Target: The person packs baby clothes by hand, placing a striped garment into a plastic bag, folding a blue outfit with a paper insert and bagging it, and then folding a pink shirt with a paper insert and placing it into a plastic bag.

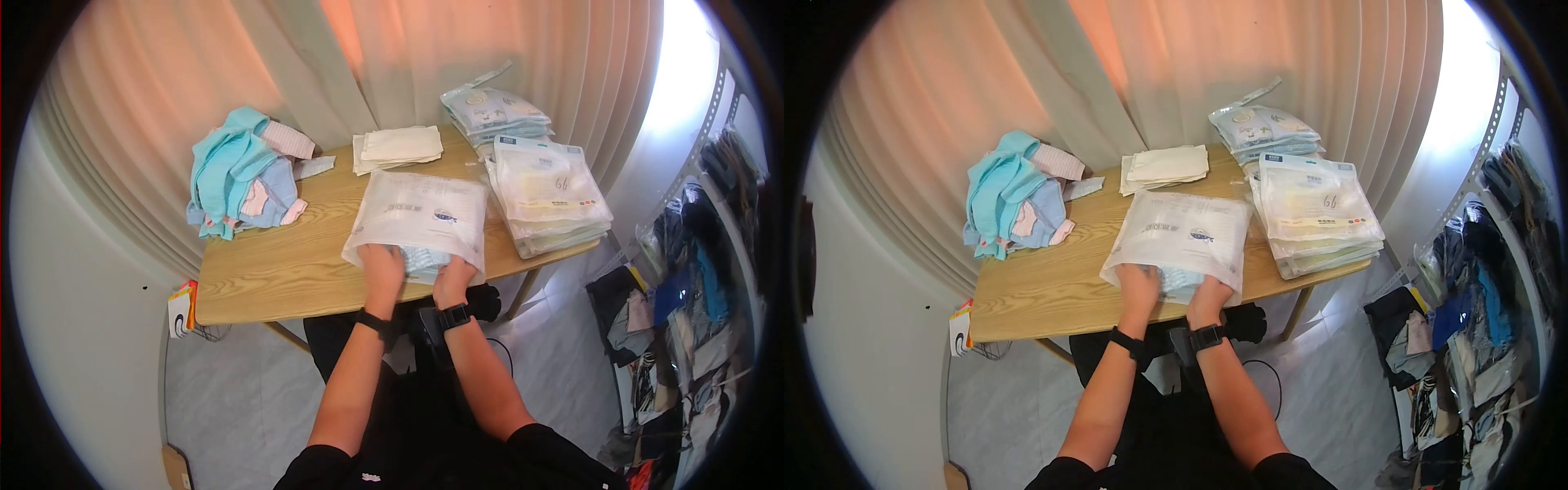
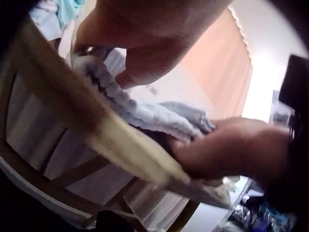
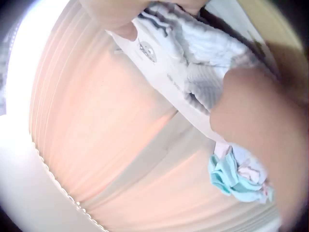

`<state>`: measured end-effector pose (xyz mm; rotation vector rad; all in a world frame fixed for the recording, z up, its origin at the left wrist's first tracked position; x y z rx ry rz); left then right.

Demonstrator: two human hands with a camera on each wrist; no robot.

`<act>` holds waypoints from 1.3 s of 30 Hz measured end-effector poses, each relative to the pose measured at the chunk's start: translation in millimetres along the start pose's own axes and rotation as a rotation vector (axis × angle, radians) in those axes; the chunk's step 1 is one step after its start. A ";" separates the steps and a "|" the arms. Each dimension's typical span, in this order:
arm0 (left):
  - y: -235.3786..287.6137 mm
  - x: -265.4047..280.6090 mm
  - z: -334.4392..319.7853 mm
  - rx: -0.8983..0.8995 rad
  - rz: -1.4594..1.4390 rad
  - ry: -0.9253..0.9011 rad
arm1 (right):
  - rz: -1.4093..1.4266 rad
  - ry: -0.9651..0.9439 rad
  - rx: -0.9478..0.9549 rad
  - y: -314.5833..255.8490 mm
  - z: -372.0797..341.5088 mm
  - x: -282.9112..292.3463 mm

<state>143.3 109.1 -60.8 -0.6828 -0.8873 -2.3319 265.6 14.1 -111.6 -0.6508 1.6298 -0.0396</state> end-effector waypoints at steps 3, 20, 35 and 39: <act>19.9 9.5 -11.9 -0.183 0.344 0.050 | 0.171 0.001 -0.154 -8.4 -20.9 -14.4; 12.5 -28.3 55.2 -0.487 0.147 -0.486 | -0.013 0.026 -0.186 -14.4 -14.6 0.3; 13.1 57.6 26.2 -0.294 0.088 -0.269 | -0.070 -0.167 -0.844 32.7 -41.1 -9.3; -16.0 75.3 25.0 -0.227 0.172 0.086 | -0.066 -0.133 -0.750 29.0 -45.0 -14.7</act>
Point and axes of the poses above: each hand's wrist, its own z-axis towards the middle knuckle, its own x-axis out of the back of the hand, y = z × x, the point moved 4 cm from there along z, towards the middle knuckle, and after that the axes turned 14 degrees about z, right-handed, at the moved point
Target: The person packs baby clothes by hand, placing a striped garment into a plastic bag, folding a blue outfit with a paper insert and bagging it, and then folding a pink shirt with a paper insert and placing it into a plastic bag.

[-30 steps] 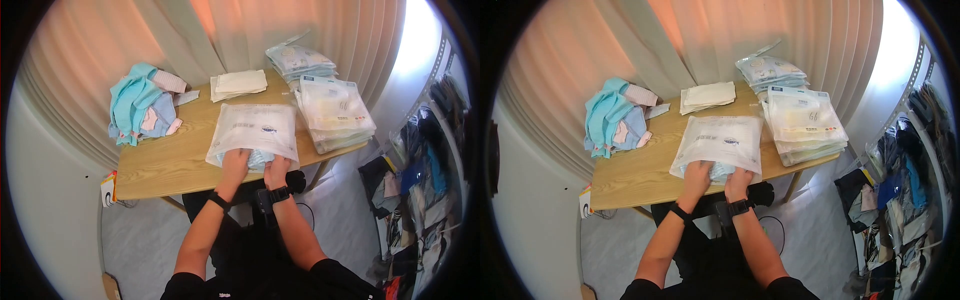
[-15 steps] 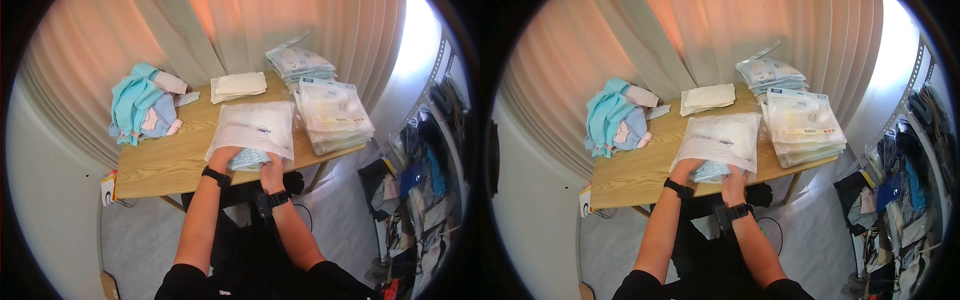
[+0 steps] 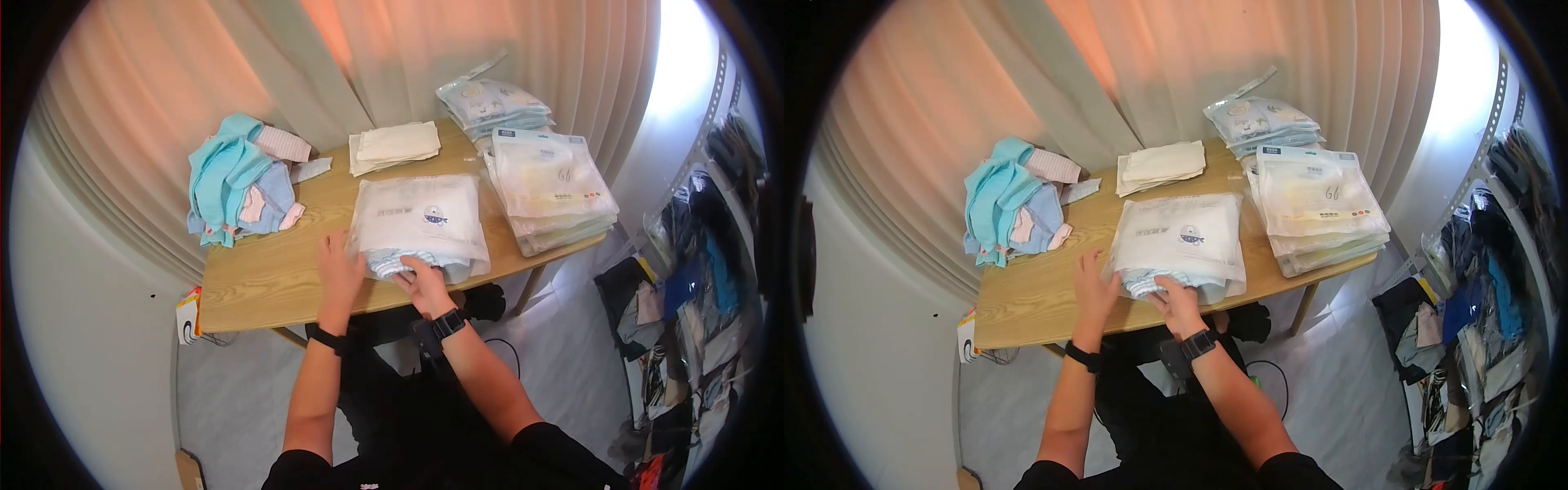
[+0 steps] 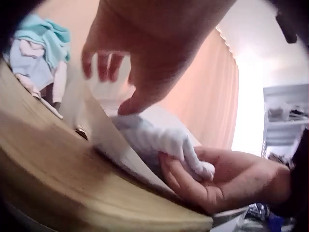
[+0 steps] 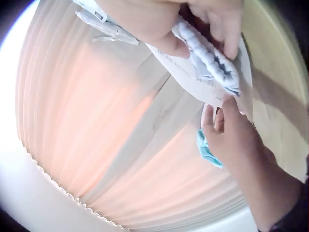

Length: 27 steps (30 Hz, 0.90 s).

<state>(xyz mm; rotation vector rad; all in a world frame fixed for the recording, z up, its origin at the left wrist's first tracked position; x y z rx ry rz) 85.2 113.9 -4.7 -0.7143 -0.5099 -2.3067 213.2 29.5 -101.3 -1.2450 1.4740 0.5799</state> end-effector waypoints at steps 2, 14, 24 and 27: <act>-19.8 -9.0 -5.0 0.023 -0.013 -0.068 | 0.009 -0.005 0.002 1.5 -6.9 -8.4; 22.1 20.5 -53.0 0.099 -0.261 -0.216 | 0.026 -0.086 0.098 20.9 15.0 -26.9; 20.0 17.8 -65.8 0.109 -0.215 -0.266 | 0.161 -0.137 0.037 22.9 28.5 -15.7; 24.7 23.4 -69.5 0.071 -0.208 -0.260 | 0.199 -0.182 0.092 29.7 30.6 -23.5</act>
Point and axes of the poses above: each hand's wrist, its own z-axis towards the middle knuckle, its own x-axis out of the back of the hand, y = z × x, the point moved 4 cm from there along z, towards the middle knuckle, and after that the axes turned 14 degrees about z, right-handed, at the moved point
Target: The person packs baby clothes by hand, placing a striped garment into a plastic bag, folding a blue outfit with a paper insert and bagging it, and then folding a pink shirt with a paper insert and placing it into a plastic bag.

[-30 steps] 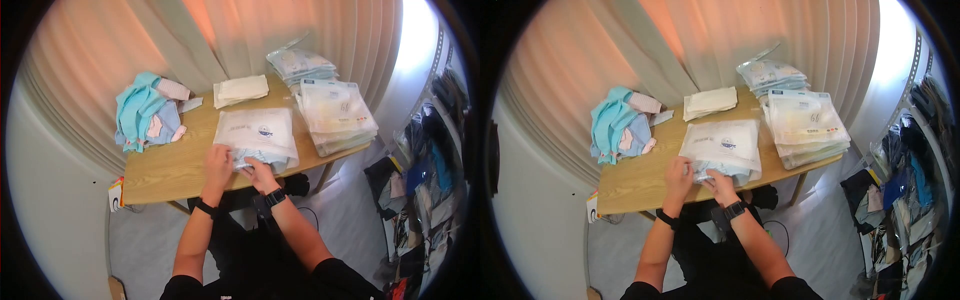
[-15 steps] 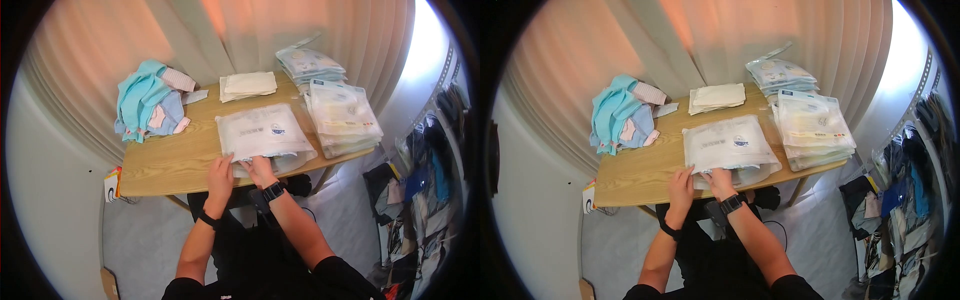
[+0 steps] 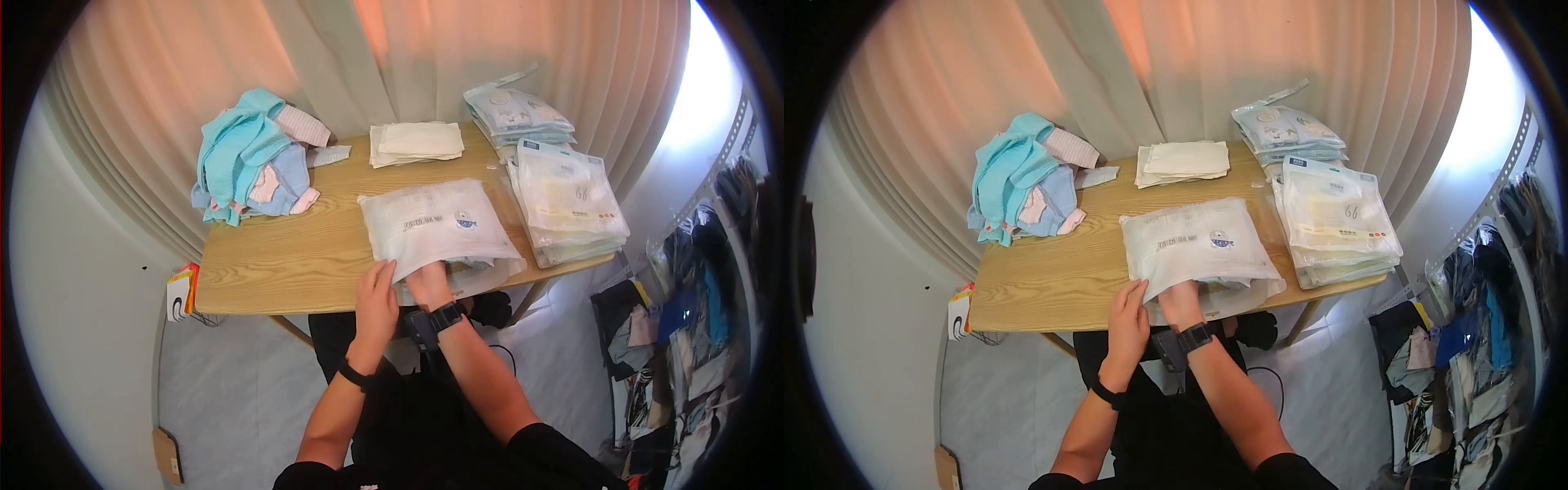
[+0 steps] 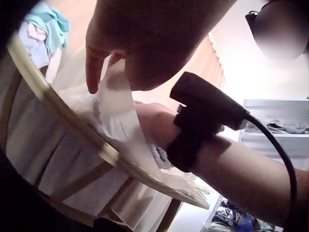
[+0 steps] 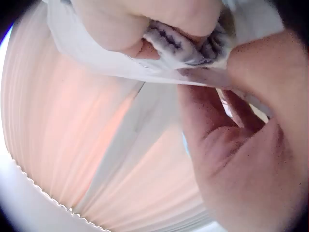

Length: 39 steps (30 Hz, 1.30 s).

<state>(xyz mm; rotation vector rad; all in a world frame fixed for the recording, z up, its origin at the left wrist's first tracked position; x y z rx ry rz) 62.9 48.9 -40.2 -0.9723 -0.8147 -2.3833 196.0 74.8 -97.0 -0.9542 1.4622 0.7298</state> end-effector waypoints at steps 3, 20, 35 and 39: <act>1.1 -1.3 -9.4 0.026 -0.034 -0.047 | -0.094 -0.028 -0.053 12.9 -1.8 14.4; 84.6 -22.2 25.4 -0.311 0.191 -0.165 | -0.326 -0.006 0.202 -78.9 -49.1 23.4; 44.9 1.3 8.8 -0.073 0.428 -0.198 | -0.213 -0.070 -0.091 -87.6 -42.0 2.5; 13.6 -13.7 -0.1 -0.026 0.315 -0.202 | -0.827 0.236 -0.190 -95.0 -53.6 -1.2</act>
Point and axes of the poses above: each hand's wrist, its own z-axis towards the middle knuckle, its own x-axis out of the back of the hand, y = z × x, the point moved 4 cm from there along z, towards the middle knuckle, and after that the axes turned 14 degrees about z, right-handed, at the moved point
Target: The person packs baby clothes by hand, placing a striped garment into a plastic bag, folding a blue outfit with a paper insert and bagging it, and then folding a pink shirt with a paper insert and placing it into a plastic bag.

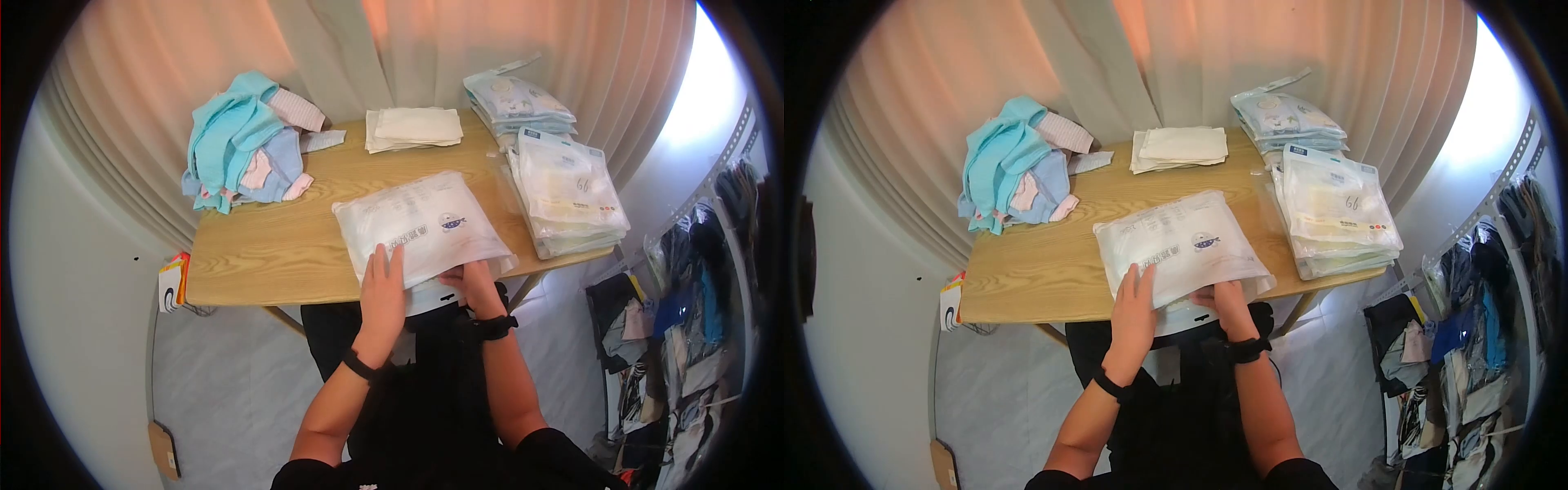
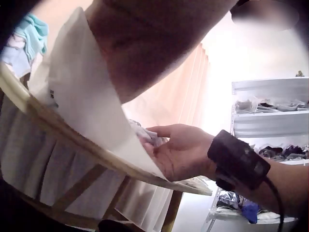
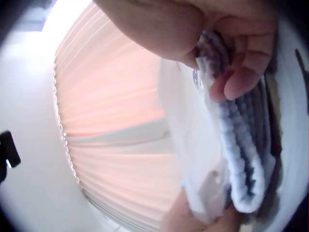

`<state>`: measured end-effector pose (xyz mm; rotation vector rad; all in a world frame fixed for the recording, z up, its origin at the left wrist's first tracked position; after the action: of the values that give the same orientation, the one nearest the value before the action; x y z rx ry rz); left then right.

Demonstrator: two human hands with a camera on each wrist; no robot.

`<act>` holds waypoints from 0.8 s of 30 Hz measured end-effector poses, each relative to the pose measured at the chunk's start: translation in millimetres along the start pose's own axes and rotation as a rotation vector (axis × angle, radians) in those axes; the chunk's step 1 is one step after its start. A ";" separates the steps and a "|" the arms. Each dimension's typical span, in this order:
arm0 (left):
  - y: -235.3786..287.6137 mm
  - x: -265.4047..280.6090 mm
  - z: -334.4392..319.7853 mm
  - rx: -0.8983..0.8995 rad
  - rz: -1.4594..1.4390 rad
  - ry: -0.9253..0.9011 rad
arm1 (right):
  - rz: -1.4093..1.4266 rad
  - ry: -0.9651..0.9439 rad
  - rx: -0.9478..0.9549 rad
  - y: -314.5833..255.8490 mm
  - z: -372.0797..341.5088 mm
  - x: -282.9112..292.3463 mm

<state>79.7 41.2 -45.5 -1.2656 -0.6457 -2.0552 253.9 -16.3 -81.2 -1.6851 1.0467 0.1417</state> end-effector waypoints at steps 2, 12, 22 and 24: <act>-12.8 -16.5 1.4 0.027 -0.100 0.000 | 0.062 -0.001 0.151 1.1 9.1 5.6; -33.2 26.9 -48.8 0.327 -0.216 0.010 | -0.734 0.493 1.280 -2.3 -76.9 57.9; -57.5 60.3 -19.0 0.296 -1.012 0.113 | -0.507 -0.016 0.762 -111.1 -36.4 30.9; -66.7 100.4 -11.0 0.228 -0.715 0.132 | -0.382 -0.115 0.715 -146.7 -56.7 4.6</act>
<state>-9.4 53.2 35.5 -0.8182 -1.3731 -2.4921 335.7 -63.3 44.7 -1.1675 0.5677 -0.3456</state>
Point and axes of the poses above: each hand's wrist, its own z-axis towards the middle knuckle, its own x-axis out of the back of the hand, y = z × x, the point moved 4 cm from there along z, towards the middle knuckle, and after that the axes turned 14 degrees about z, right-handed, at the moved point
